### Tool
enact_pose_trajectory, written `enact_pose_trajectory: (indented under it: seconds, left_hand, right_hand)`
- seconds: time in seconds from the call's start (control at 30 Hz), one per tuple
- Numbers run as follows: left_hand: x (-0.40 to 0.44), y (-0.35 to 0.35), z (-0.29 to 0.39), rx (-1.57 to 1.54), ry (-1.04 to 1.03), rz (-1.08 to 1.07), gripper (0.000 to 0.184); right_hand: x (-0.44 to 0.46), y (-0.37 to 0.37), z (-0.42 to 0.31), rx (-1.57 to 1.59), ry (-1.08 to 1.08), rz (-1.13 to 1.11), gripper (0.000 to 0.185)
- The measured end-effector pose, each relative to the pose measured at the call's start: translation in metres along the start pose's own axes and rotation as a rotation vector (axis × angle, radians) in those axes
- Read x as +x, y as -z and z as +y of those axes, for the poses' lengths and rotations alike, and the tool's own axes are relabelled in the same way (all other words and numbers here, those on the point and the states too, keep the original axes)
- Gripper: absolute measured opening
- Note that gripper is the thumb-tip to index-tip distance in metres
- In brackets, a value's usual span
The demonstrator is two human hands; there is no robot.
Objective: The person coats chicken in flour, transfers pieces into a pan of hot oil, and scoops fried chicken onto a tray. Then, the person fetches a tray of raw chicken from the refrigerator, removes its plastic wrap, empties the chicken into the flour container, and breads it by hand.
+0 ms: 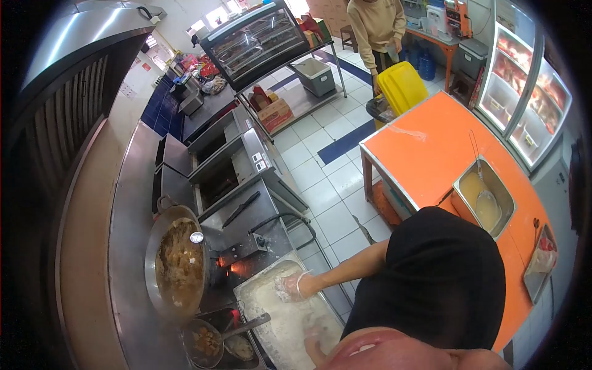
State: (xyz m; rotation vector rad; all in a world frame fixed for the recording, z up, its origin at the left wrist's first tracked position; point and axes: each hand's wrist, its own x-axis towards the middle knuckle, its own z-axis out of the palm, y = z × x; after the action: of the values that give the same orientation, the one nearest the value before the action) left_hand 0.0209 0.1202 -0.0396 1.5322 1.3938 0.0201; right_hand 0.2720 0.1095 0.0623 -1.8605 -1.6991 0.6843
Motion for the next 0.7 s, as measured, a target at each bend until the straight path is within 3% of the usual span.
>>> enact_pose_trajectory:
  seconds: [0.1, 0.17, 0.2, 0.3, 0.4, 0.5, 0.6, 0.7]
  left_hand:
    - [0.000, 0.024, -0.015, -0.299, 0.029, 0.155, 0.075]
    - [-0.004, 0.036, -0.020, -0.476, 0.079, 0.260, 0.076]
    - [-0.027, 0.038, 0.019, -0.623, 0.179, 0.324, 0.077]
    - [-0.041, 0.023, 0.059, -0.488, 0.041, 0.453, 0.072]
    - [0.007, 0.000, 0.018, -0.172, -0.157, 0.645, 0.069]
    - [-0.020, -0.001, 0.052, -0.264, -0.173, 0.690, 0.059]
    - [-0.026, 0.005, 0.053, -0.337, -0.208, 0.561, 0.045]
    - [-0.019, 0.012, 0.040, -0.126, -0.433, 0.507, 0.046]
  right_hand:
    - [-0.008, -0.002, 0.002, 0.042, 0.201, 0.179, 0.048]
    - [-0.014, 0.016, -0.021, -0.064, 0.167, -0.029, 0.043]
    - [-0.014, 0.024, -0.028, -0.120, 0.150, -0.130, 0.041]
    - [-0.019, -0.006, -0.029, -0.195, 0.324, -0.184, 0.036]
    - [-0.035, -0.020, -0.042, -0.073, 0.266, -0.254, 0.034]
    - [-0.044, -0.003, -0.052, 0.053, 0.212, -0.260, 0.037]
    - [-0.024, -0.027, -0.029, -0.012, 0.332, -0.335, 0.042]
    - [0.016, -0.127, 0.039, 0.158, 0.490, -0.202, 0.039]
